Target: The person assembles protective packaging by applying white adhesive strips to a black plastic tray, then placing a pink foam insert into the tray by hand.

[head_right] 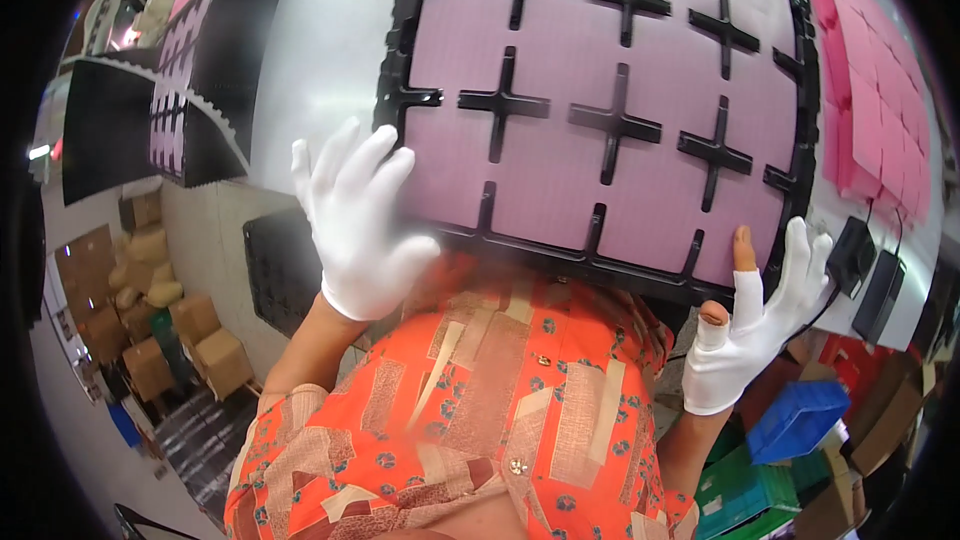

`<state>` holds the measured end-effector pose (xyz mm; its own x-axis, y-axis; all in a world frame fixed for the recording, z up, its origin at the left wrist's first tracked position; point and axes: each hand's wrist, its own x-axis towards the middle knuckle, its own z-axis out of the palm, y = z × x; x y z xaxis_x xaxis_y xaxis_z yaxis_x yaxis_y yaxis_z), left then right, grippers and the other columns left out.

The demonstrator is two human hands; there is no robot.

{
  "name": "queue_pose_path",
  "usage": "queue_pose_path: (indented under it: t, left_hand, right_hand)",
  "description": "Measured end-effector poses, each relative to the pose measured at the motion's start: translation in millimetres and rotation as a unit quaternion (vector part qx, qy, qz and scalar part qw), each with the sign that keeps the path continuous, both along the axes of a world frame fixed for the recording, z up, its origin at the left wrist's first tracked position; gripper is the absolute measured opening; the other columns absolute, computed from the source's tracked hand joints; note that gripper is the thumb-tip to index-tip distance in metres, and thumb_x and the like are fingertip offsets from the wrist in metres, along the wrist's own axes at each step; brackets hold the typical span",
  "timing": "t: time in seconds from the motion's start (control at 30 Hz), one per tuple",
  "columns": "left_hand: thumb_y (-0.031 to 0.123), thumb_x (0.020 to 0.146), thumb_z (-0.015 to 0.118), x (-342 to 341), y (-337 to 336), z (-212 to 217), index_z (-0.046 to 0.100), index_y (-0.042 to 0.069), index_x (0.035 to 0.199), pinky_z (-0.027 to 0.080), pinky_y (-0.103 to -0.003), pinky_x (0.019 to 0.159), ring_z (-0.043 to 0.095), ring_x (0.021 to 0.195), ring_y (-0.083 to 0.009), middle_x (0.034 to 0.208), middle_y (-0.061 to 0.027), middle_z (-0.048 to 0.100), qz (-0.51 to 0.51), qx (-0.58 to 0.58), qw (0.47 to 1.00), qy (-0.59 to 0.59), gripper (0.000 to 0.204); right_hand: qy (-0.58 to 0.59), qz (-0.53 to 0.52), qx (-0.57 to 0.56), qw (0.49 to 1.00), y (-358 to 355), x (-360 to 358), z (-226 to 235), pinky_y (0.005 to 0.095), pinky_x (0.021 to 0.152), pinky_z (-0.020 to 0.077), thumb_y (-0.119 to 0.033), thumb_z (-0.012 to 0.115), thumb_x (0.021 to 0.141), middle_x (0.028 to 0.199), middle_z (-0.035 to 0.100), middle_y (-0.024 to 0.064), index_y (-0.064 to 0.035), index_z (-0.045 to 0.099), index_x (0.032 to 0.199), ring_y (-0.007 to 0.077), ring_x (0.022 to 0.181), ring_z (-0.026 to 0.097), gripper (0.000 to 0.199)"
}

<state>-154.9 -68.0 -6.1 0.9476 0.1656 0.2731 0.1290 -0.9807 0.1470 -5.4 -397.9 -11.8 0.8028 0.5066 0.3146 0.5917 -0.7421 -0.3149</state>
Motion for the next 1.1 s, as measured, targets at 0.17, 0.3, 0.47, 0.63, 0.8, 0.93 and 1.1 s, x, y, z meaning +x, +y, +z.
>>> queue_pose_path:
  t: [0.17,0.3,0.47,0.63,0.8,0.93,1.1]
  left_hand:
    - [0.076,0.089,0.058,1.8,-0.5,11.4,0.068,0.005,0.132,0.006,-0.071,0.12,0.033,0.149,-0.0467,0.151,-0.0183,0.051,0.026,-0.002,0.999,0.042,0.084]
    - [0.079,0.082,0.062,-2.5,-2.3,13.6,0.068,0.011,0.134,0.003,-0.074,0.119,0.024,0.153,-0.0479,0.156,-0.0168,0.047,-0.012,-0.029,0.996,0.088,0.086]
    - [0.082,0.084,0.057,-5.3,7.6,17.7,0.067,0.012,0.135,0.008,-0.072,0.12,0.024,0.153,-0.052,0.162,-0.0178,0.042,-0.034,-0.014,0.995,0.089,0.087]
    - [0.09,0.091,0.031,-2.8,5.0,20.1,0.06,0.016,0.147,0.008,-0.07,0.122,0.021,0.154,-0.053,0.165,-0.019,0.04,-0.016,0.037,0.99,0.136,0.097]
    - [0.087,0.095,0.027,8.4,-0.1,17.7,0.057,0.011,0.148,0.006,-0.068,0.123,0.021,0.156,-0.0504,0.165,-0.0194,0.04,-0.061,0.048,0.99,0.117,0.098]
    - [0.08,0.099,0.032,19.5,-6.4,9.4,0.053,0.009,0.152,0.005,-0.067,0.124,0.021,0.156,-0.0504,0.167,-0.0181,0.037,-0.057,0.074,0.988,0.123,0.091]
    - [0.086,0.094,0.03,-0.4,-2.9,23.3,0.054,0.008,0.15,0.006,-0.067,0.124,0.023,0.156,-0.0497,0.166,-0.0175,0.039,-0.043,0.077,0.984,0.154,0.099]
  right_hand:
    - [0.007,0.019,0.018,1.0,7.1,6.8,-9.6,0.0541,0.127,0.0139,-0.06,0.044,0.107,0.162,0.045,0.0147,-0.0089,0.068,0.142,0.038,0.157,0.029,0.066]
    - [-0.007,0.019,-0.007,1.0,11.0,-1.1,-3.4,0.0546,0.126,0.0156,-0.058,0.043,0.108,0.16,0.047,0.0168,-0.0073,0.07,0.137,0.0394,0.155,0.032,0.065]
    - [-0.031,0.002,-0.012,0.999,16.1,-3.3,5.6,0.0579,0.123,0.0199,-0.057,0.044,0.108,0.152,0.053,0.0225,-0.0027,0.074,0.128,0.0441,0.149,0.039,0.065]
    - [-0.012,-0.034,-0.035,0.999,21.8,6.6,-12.2,0.0624,0.123,0.017,-0.065,0.046,0.104,0.156,0.05,0.0172,-0.0089,0.075,0.128,0.0443,0.152,0.034,0.067]
    - [-0.043,-0.004,-0.07,0.997,14.0,-9.8,-4.7,0.0778,0.115,0.0147,-0.071,0.046,0.1,0.154,0.047,0.0187,-0.0118,0.072,0.128,0.0464,0.151,0.031,0.071]
    - [-0.037,-0.074,-0.101,0.991,11.1,5.2,-11.3,0.0735,0.118,0.0134,-0.072,0.045,0.1,0.154,0.048,0.0188,-0.0126,0.071,0.13,0.0453,0.152,0.03,0.072]
    - [-0.009,-0.027,-0.061,0.998,5.5,-7.8,0.1,0.0728,0.117,0.0172,-0.067,0.053,0.098,0.154,0.048,0.0182,-0.0114,0.072,0.13,0.0444,0.152,0.031,0.067]
